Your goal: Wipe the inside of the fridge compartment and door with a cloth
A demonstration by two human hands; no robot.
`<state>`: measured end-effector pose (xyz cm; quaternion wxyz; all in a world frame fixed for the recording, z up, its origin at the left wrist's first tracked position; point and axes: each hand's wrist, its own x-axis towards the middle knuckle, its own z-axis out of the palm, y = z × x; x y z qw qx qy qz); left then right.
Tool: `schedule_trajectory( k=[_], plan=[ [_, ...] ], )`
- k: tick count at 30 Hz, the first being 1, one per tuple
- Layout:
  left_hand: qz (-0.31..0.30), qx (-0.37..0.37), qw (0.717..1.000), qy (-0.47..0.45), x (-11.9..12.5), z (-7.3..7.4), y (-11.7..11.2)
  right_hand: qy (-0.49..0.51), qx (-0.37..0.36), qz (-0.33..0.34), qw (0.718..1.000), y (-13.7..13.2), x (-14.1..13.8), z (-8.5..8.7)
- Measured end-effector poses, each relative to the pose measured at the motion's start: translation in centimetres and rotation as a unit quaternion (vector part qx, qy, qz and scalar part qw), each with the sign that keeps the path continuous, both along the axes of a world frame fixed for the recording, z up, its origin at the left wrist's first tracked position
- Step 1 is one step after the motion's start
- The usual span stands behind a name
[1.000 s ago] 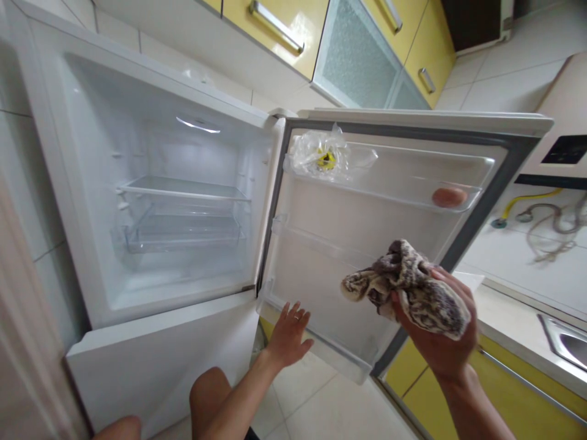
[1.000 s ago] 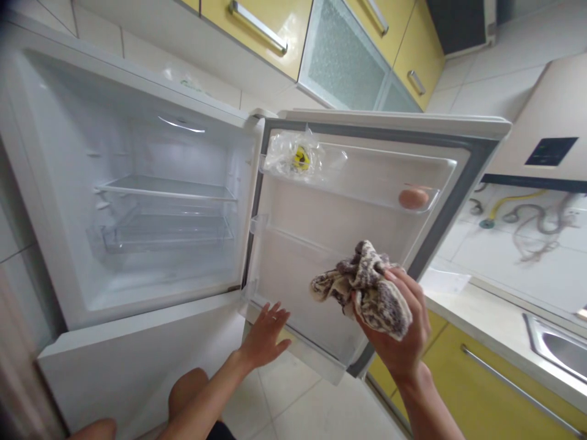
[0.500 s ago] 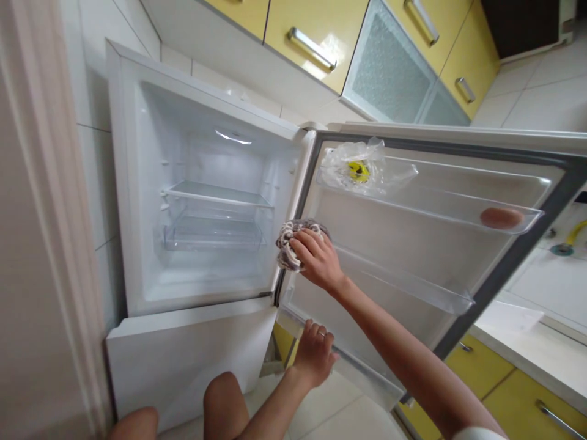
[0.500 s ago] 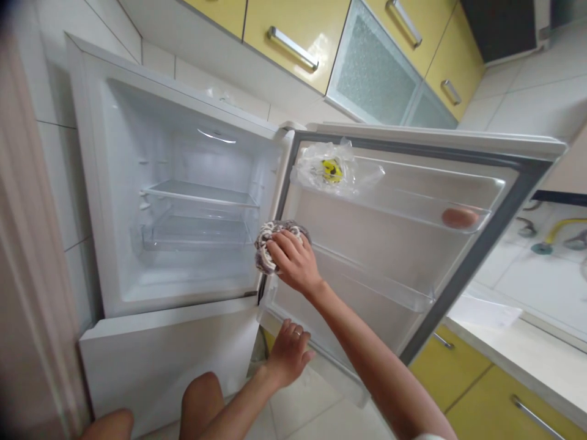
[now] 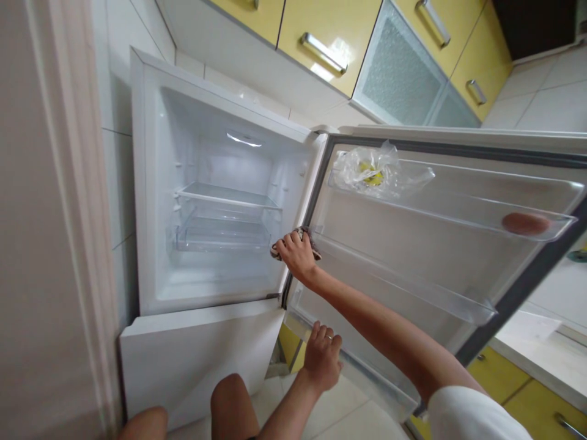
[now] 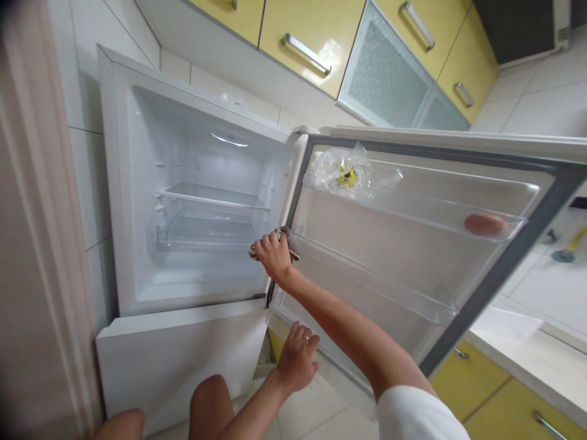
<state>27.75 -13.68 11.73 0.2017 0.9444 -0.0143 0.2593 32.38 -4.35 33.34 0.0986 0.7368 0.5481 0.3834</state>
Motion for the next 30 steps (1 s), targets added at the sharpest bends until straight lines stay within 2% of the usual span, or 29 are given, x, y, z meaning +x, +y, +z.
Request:
schedule_trajectory(
  k=[4,8,13,18,23,26,30],
  plan=[
    [-0.007,0.006,1.000,0.025,-0.2,0.5,0.1,-0.026,-0.020,0.027,0.999,-1.9,0.4,-1.4],
    [-0.014,0.018,0.998,0.055,-0.2,0.4,0.3,-0.084,-0.027,0.094,0.992,-4.8,2.2,-2.8],
    [-0.031,0.018,0.998,0.046,-0.3,-0.2,0.6,-0.172,0.011,0.161,0.972,-9.7,5.4,-3.9],
    [-0.020,0.020,0.998,0.052,-0.4,0.1,0.6,-0.211,0.036,0.172,0.962,-15.7,7.3,-4.3],
    [-0.020,0.033,0.998,0.058,-0.4,0.5,0.5,-0.194,0.073,0.122,0.971,-22.3,6.6,-5.1],
    [-0.022,0.041,0.997,0.065,-0.4,0.6,0.6,-0.180,0.107,0.087,0.974,-26.4,5.2,-5.3],
    [-0.017,0.047,0.997,0.066,-0.5,0.5,0.6,-0.187,0.131,0.080,0.970,-31.3,3.1,-5.2]
  ],
)
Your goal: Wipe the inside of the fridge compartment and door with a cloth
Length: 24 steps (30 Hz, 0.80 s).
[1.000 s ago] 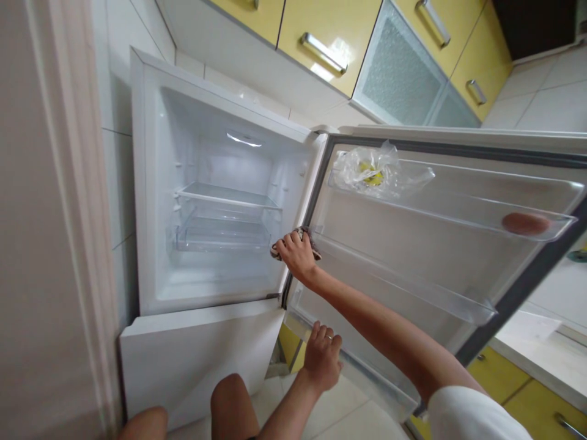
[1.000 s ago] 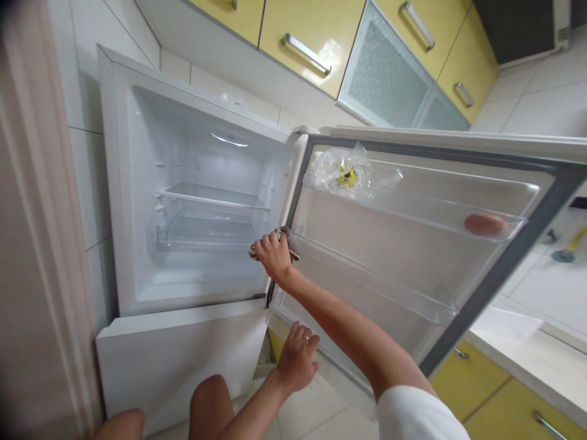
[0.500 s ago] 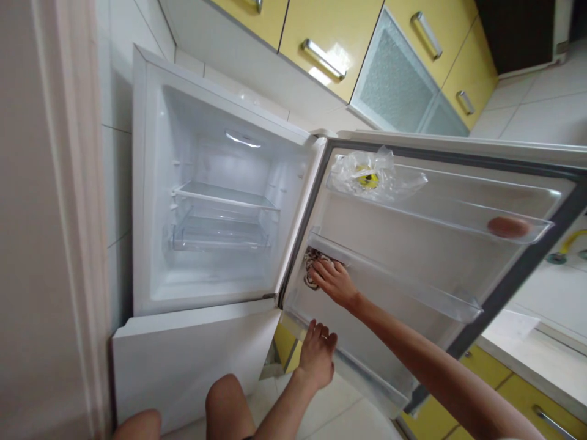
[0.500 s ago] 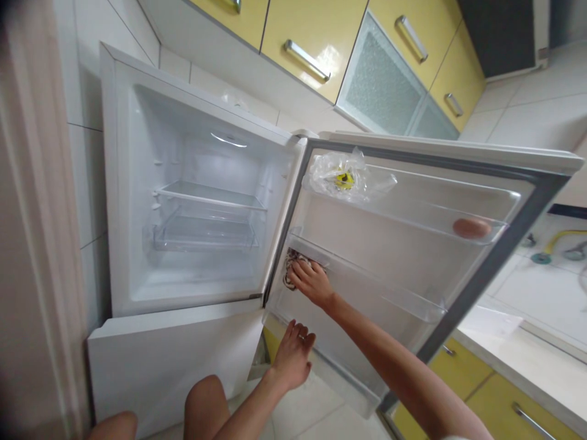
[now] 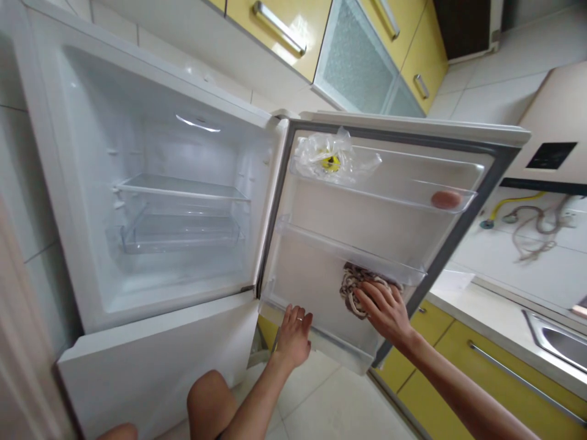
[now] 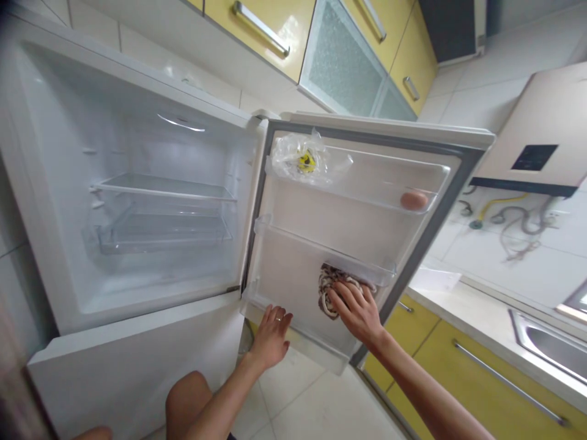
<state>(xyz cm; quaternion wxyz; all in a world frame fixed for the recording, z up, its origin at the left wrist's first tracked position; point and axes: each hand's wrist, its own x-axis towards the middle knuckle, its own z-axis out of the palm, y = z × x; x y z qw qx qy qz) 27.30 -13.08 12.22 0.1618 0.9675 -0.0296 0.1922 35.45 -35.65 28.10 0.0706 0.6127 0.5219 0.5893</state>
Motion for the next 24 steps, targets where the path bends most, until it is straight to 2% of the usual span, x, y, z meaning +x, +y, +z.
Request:
schedule_trajectory(
  k=[4,8,12,16,18,21,24],
  plan=[
    [0.010,0.007,1.000,-0.007,0.2,-0.2,-0.1,0.002,0.039,0.012,0.999,-4.3,-1.6,-0.1],
    [0.017,0.007,1.000,-0.016,0.5,-0.6,-0.3,0.017,0.124,0.019,0.992,-7.8,-1.8,-0.2],
    [0.022,0.017,0.999,-0.018,0.7,-0.8,-0.4,0.107,0.190,0.099,0.971,-9.9,-0.3,1.4],
    [0.025,0.027,0.999,-0.021,0.6,-0.5,-0.7,0.263,0.223,0.216,0.913,-10.1,1.4,4.1],
    [0.033,0.029,0.999,-0.020,0.6,-0.3,-0.9,0.307,0.229,0.254,0.888,-9.7,1.9,5.0],
    [0.046,0.034,0.998,-0.021,0.7,-0.1,-1.2,0.337,0.233,0.278,0.869,-9.0,2.1,5.1],
    [0.046,0.039,0.998,-0.025,0.9,-0.2,-1.3,0.367,0.214,0.269,0.864,-8.5,1.5,4.0]
  ],
)
